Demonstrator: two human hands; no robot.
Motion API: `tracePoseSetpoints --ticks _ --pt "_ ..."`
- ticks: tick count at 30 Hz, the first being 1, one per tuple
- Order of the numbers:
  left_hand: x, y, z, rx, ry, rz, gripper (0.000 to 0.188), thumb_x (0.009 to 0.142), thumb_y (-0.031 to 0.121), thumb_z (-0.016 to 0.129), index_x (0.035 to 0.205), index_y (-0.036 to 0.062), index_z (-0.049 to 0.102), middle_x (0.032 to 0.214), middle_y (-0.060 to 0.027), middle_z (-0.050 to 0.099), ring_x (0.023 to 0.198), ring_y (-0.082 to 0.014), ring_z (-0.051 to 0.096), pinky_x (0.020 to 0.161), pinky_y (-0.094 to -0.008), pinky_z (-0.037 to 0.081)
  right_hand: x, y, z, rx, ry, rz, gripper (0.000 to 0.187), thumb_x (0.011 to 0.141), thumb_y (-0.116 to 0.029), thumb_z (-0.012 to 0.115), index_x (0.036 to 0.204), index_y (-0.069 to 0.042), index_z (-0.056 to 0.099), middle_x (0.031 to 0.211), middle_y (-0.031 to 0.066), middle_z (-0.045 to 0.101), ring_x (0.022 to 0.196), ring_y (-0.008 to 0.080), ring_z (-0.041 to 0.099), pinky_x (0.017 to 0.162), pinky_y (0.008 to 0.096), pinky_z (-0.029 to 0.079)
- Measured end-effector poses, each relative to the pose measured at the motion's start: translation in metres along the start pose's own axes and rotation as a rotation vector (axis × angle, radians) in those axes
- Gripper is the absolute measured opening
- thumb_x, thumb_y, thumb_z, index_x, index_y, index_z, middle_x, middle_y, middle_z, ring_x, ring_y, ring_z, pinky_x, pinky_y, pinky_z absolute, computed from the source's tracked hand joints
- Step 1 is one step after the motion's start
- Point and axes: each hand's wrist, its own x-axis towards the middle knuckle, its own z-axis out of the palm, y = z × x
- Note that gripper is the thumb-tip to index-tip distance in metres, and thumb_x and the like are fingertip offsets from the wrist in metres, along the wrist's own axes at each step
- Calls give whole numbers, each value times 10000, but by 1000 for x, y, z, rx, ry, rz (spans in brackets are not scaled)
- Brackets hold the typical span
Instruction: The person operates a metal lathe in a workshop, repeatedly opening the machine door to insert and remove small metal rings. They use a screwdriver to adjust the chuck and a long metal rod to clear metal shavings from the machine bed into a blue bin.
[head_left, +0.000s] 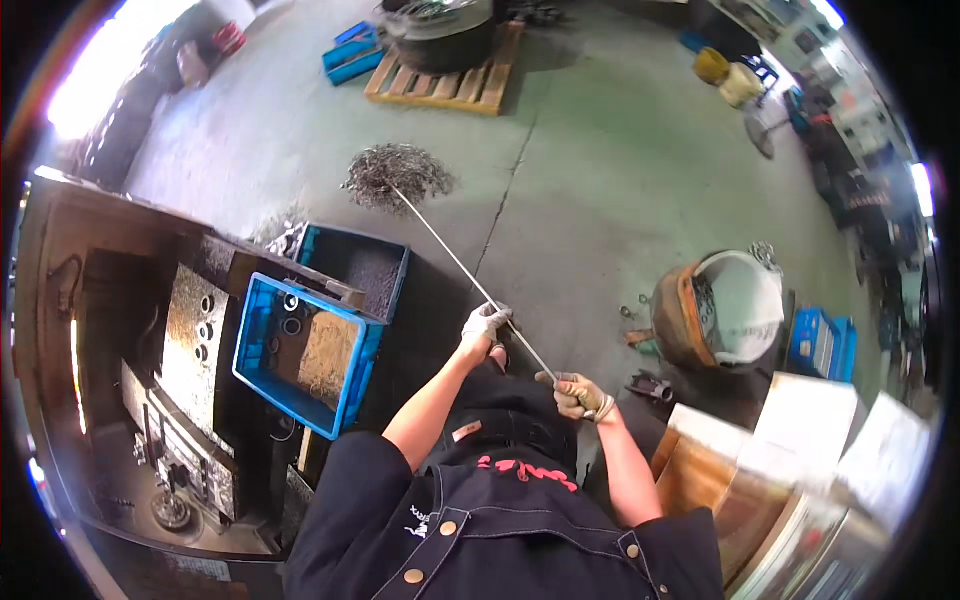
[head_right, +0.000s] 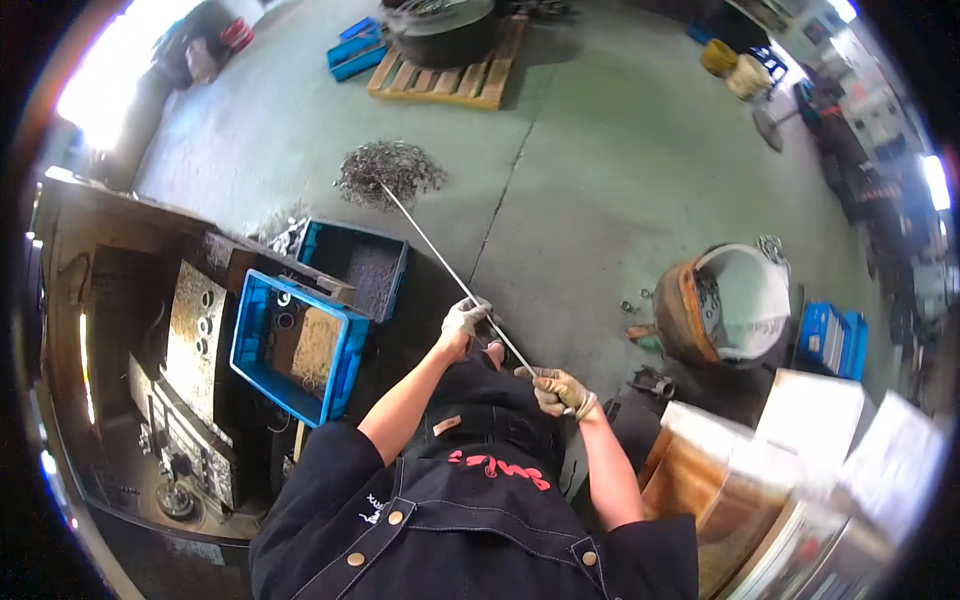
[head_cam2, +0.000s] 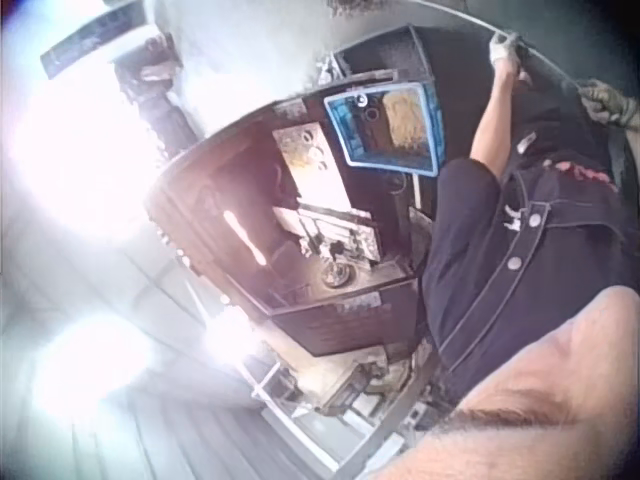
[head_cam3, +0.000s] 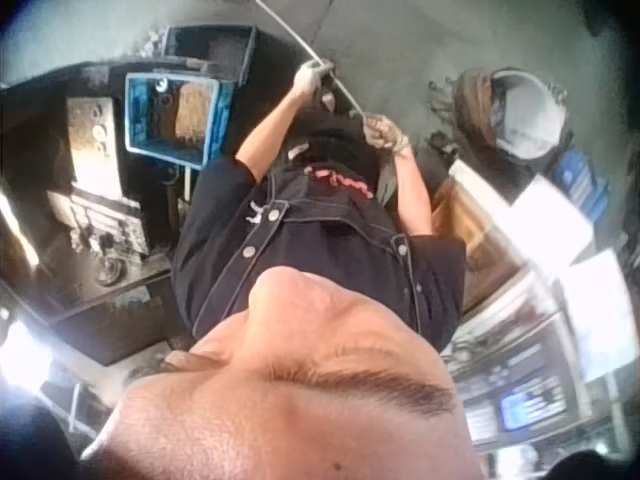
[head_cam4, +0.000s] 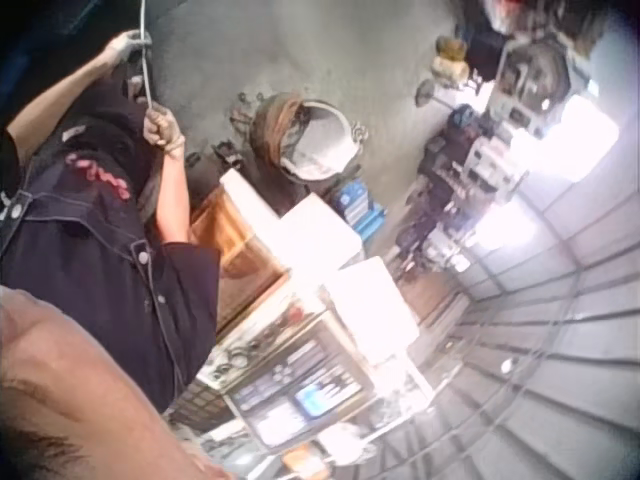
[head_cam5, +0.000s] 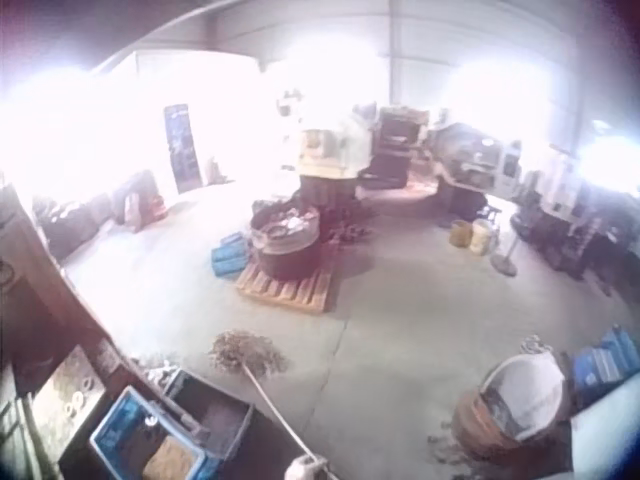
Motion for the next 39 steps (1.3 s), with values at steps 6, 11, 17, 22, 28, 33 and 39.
tracePoseSetpoints --ticks 6,11,17,22,28,33,39 --pt "67 44 -55 -186 262 50 82 841 124 542 858 43 537 727 -98 617 580 -165 574 544 -268 466 98 -127 4 -228 -35 289 413 873 -263 535 1205 -31 453 485 -69 300 338 38 252 314 201 212" --pt "106 53 -115 143 556 41 249 832 160 534 1028 9 512 842 -125 623 677 -196 607 630 -289 482 227 -202 43 -1022 201 384 283 825 -231 528 1091 -151 582 527 -35 361 419 65 345 354 229 292" --pt "51 51 -125 257 816 -129 368 787 117 530 1134 15 462 859 -96 595 683 -149 566 576 -257 447 392 -209 53 -2247 -62 242 254 785 -208 488 955 -70 617 868 175 630 796 287 631 677 398 503" --pt "-10 -11 -110 -150 1055 -243 296 801 110 518 1078 5 512 881 -93 607 676 -151 572 623 -281 465 430 -246 36 -2396 -146 197 185 750 -161 543 865 -67 653 871 134 647 826 283 636 707 394 507" --pt "-62 -66 -26 -60 1190 -419 281 782 153 547 1032 27 567 797 -96 612 662 -143 572 599 -274 443 475 -267 38 -2476 -277 274 196 806 -140 485 974 -79 566 905 121 639 883 280 618 740 399 497" --pt "-87 -89 32 -6 1296 -614 218 772 138 536 959 39 588 801 -74 625 709 -162 564 650 -294 444 509 -274 49 -2421 -317 187 204 828 -177 443 975 -100 561 882 127 638 861 301 615 727 414 493" --pt "-92 -136 81 -66 1245 -669 204 776 143 527 938 30 581 796 -90 615 716 -178 559 655 -295 439 486 -308 57 -2532 -366 85 201 832 -222 447 913 -99 584 840 140 636 794 305 620 667 421 496"
